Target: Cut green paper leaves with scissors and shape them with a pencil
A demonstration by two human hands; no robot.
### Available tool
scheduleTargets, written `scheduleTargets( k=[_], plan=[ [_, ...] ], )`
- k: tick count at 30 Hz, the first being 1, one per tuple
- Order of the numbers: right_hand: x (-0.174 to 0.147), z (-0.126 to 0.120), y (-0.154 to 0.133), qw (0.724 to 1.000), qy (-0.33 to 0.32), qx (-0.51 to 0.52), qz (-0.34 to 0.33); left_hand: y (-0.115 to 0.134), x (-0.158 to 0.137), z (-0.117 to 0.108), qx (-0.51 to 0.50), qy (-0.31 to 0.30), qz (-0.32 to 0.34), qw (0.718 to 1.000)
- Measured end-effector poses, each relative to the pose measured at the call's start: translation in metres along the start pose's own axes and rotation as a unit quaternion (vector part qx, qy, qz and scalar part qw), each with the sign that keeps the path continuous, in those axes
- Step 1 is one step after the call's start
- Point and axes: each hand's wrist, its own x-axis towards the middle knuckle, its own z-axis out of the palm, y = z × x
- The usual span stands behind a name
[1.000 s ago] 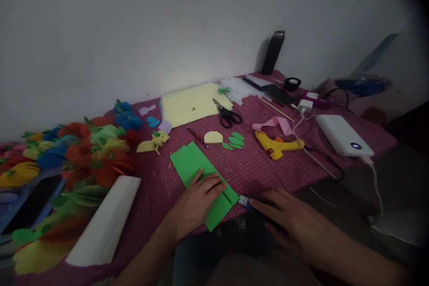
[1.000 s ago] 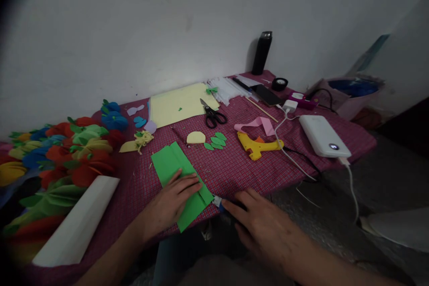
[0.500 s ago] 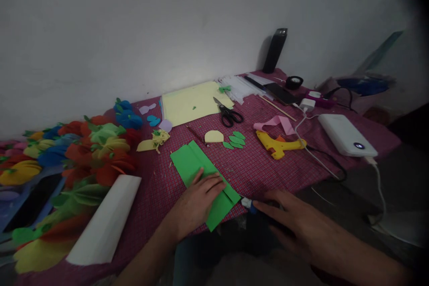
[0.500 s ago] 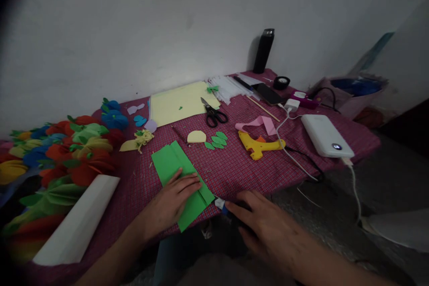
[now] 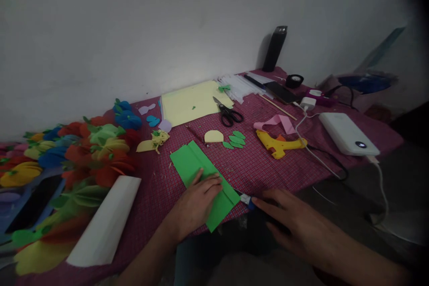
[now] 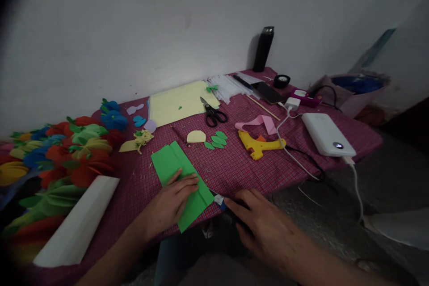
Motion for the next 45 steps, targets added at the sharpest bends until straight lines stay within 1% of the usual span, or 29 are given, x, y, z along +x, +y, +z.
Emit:
scheduleTargets(
  k=[3, 8, 20, 27, 33, 35, 38, 40, 43, 45],
  plan=[
    [-0.001, -0.003, 0.001, 1.0, 0.006, -0.005, 0.001, 0.002, 0.001, -0.003, -0.006, -0.007, 0.0, 1.0],
    [0.003, -0.008, 0.001, 1.0, -0.012, -0.001, -0.004, 0.003, 0.002, -0.004, -0.002, -0.009, -0.005, 1.0],
    [0.025, -0.002, 0.004, 0.999, -0.022, 0.014, -0.022, 0.001, 0.001, -0.002, 0.001, 0.001, 0.0, 1.0],
    [0.022, 0.003, 0.012, 1.0, -0.004, 0.014, -0.014, 0.002, 0.001, -0.003, -0.002, 0.002, 0.002, 1.0],
    [0.019, 0.0, 0.014, 1.0, 0.005, 0.018, -0.023, 0.003, 0.0, -0.003, 0.018, -0.002, 0.003, 1.0],
    [0.019, -0.001, 0.014, 1.0, 0.003, 0.015, -0.026, 0.003, 0.001, -0.004, 0.041, 0.011, -0.009, 0.999],
    [0.02, 0.001, 0.015, 1.0, -0.003, 0.004, -0.026, -0.002, 0.003, -0.01, 0.092, 0.032, -0.052, 0.994],
    [0.02, 0.002, 0.016, 1.0, -0.007, 0.001, -0.024, -0.007, 0.004, -0.013, 0.117, 0.019, -0.068, 0.991],
    [0.021, 0.001, 0.015, 1.0, -0.004, 0.004, -0.023, -0.016, 0.004, -0.014, 0.118, -0.033, -0.059, 0.991],
    [0.022, 0.001, 0.014, 1.0, -0.001, 0.007, -0.024, -0.019, 0.003, -0.012, 0.112, -0.053, -0.058, 0.991]
  ],
)
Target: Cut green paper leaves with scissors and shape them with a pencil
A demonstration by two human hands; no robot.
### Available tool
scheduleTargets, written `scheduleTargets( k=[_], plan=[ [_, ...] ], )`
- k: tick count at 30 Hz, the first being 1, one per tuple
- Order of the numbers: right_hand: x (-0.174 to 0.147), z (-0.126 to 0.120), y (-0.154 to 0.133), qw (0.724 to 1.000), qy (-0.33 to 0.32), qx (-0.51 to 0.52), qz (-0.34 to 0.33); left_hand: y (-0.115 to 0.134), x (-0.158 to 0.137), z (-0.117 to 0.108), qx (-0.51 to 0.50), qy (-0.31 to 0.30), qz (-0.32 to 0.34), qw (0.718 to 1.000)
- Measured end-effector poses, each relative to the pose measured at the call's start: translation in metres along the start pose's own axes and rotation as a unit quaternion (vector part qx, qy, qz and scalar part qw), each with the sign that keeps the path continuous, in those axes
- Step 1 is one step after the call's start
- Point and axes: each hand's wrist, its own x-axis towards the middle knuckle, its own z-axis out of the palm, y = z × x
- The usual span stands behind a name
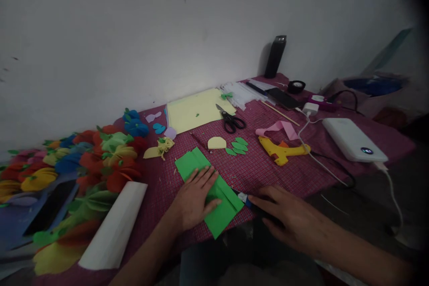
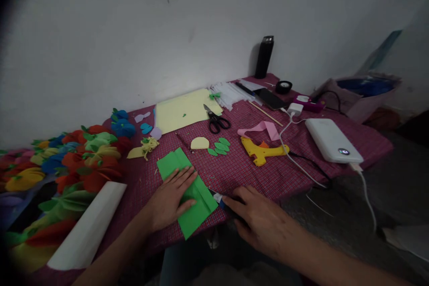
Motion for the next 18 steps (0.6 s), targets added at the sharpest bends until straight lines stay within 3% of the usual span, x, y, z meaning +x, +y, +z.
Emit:
scheduleTargets(
  k=[10, 18],
  plan=[
    [0.014, 0.002, -0.004, 1.0, 0.013, 0.016, -0.01, 0.003, 0.0, 0.001, -0.03, 0.007, -0.009, 0.999],
    [0.006, 0.001, 0.002, 1.0, 0.023, 0.012, -0.009, 0.003, -0.001, 0.001, -0.036, 0.006, -0.01, 0.999]
  ],
)
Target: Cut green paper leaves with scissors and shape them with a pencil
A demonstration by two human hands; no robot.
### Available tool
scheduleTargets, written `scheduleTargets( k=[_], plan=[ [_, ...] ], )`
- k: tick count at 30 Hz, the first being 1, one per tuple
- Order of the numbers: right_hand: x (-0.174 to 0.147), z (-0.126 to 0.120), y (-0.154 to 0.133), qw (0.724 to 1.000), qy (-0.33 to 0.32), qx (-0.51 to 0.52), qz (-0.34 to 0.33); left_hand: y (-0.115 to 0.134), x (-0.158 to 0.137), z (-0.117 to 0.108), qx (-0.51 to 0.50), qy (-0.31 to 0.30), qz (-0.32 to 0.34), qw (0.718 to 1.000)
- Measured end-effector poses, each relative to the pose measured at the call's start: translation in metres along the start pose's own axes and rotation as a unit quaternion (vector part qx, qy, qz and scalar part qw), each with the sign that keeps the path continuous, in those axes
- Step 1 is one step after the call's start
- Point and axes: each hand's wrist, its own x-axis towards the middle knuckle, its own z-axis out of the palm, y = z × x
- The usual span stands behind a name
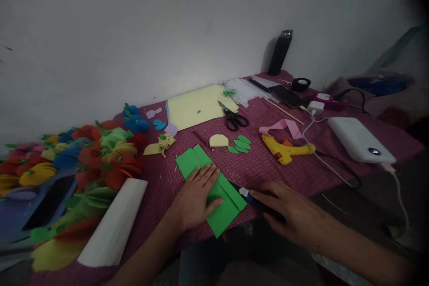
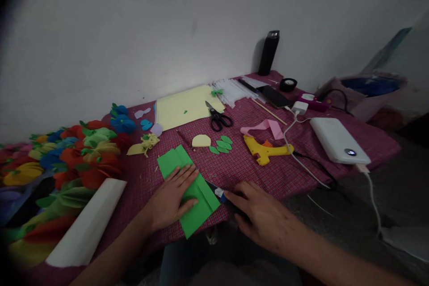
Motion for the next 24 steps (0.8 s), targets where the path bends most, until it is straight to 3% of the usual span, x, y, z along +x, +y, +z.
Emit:
scheduleTargets(
  k=[24],
  plan=[
    [0.026, 0.004, 0.001, 1.0, -0.007, 0.0, -0.007, -0.001, -0.001, 0.001, -0.021, 0.011, -0.006, 1.0]
  ],
)
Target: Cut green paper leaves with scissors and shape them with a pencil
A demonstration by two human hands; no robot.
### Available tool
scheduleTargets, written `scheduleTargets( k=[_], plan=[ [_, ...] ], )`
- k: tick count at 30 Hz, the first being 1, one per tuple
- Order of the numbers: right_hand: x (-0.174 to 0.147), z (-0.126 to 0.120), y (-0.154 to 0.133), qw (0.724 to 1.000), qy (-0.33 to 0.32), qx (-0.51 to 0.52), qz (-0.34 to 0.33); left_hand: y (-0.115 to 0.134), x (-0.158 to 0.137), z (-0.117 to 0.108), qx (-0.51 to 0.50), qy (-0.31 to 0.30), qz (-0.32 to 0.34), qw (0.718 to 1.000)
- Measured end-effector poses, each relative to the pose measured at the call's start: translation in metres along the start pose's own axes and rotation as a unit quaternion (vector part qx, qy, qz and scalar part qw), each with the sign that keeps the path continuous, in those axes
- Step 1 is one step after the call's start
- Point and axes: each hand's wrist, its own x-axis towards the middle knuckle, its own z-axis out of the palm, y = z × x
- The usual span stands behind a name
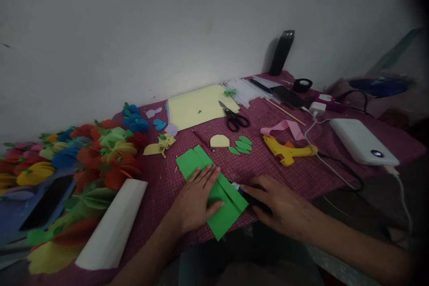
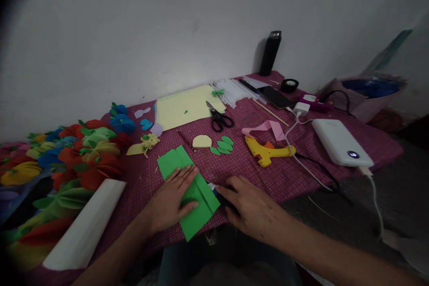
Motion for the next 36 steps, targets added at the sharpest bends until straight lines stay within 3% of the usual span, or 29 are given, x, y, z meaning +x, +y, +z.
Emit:
scheduleTargets(
  k=[8, 14, 20, 36],
  plan=[
    [-0.003, -0.004, 0.006, 1.0, 0.006, -0.001, -0.011, 0.0, 0.0, -0.004, -0.003, -0.002, 0.008, 1.0],
    [-0.001, -0.007, 0.003, 1.0, 0.011, 0.002, -0.014, -0.012, 0.006, -0.011, 0.037, 0.054, -0.038, 0.997],
    [0.0, -0.007, 0.001, 1.0, -0.006, -0.012, -0.003, -0.023, 0.01, -0.004, 0.048, 0.002, -0.041, 0.998],
    [0.016, -0.002, 0.001, 1.0, -0.02, -0.016, 0.006, -0.022, 0.009, 0.001, 0.042, 0.001, -0.051, 0.998]
  ],
)
